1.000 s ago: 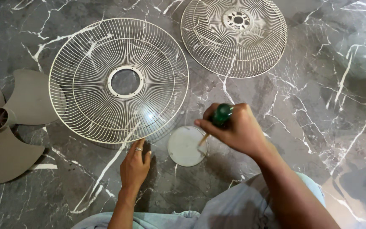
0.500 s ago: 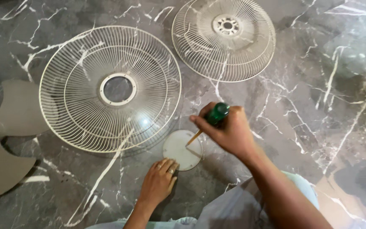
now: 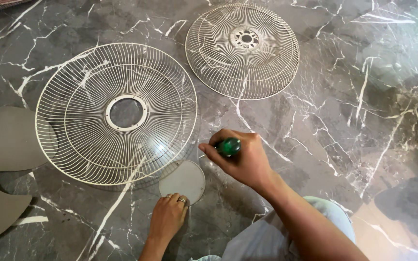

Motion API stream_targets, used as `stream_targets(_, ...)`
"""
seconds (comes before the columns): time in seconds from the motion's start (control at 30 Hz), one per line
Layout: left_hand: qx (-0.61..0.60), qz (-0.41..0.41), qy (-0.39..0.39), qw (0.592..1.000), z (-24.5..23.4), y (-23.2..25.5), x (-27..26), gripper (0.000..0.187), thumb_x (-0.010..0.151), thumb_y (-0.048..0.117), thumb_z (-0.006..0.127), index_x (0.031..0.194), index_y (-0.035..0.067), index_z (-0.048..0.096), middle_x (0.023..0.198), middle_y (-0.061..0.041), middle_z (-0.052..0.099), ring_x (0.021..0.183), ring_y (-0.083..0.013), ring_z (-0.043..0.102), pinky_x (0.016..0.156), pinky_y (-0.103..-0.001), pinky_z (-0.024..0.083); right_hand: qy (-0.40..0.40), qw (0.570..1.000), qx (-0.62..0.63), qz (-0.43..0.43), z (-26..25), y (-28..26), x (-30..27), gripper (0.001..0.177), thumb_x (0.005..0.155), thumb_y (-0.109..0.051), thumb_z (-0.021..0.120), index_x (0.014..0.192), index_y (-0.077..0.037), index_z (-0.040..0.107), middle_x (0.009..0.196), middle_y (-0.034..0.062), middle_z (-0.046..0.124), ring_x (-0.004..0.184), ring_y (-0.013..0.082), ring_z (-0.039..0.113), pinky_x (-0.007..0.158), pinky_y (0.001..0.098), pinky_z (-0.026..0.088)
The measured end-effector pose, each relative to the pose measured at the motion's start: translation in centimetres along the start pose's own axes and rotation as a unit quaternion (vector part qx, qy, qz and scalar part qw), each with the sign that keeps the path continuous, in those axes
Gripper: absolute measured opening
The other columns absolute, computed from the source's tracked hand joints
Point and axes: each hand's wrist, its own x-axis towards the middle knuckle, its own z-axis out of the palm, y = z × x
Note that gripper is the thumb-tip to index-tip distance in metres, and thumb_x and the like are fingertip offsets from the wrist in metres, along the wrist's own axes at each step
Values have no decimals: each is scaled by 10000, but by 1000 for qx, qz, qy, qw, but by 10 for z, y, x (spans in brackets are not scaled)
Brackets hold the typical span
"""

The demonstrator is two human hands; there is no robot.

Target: The person uses a screwdriver to remove screws from the central hub of a fan cage. They then lift the hub out of the cage, leaving the cage and other fan parts on the floor.

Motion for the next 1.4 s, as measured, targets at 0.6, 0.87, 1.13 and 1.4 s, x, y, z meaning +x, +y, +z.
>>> stream_targets(0.6,-39,-168,111,979,11,-29,-6,97,881,143,669,939,74,706,947,-120,678,907,-346,678,786,-456,551,-355,906,-207,-106,55,58,-16,223,620,-128,784,820,-93,691,844,121,709,825,365,695,675,484,564)
stream_targets(0.87,-464,-276,136,831,-9,-17,1,146,885,93,711,989,6,765,834,-75,743,734,-170,705,699,-313,551,-211,948,-231,64,18,57,10,212,864,-284,759,1016,-139,731,769,130,744,635,330,712,609,471,557)
stream_targets(1.13,-758,-283,115,576,8,-43,-3,145,972,17,616,1034,-71,715,799,-62,669,683,-137,583,676,-274,496,-231,942,-227,88,24,47,10,317,878,-391,758,1041,-120,736,706,147,718,594,327,698,587,461,547)
stream_targets(1.4,-629,-357,194,663,6,-36,1,264,1036,237,612,1085,0,716,924,-35,730,818,-108,640,757,-267,510,-207,937,-279,42,13,38,11,320,883,-432,746,981,-127,739,713,87,737,537,256,691,528,440,549)
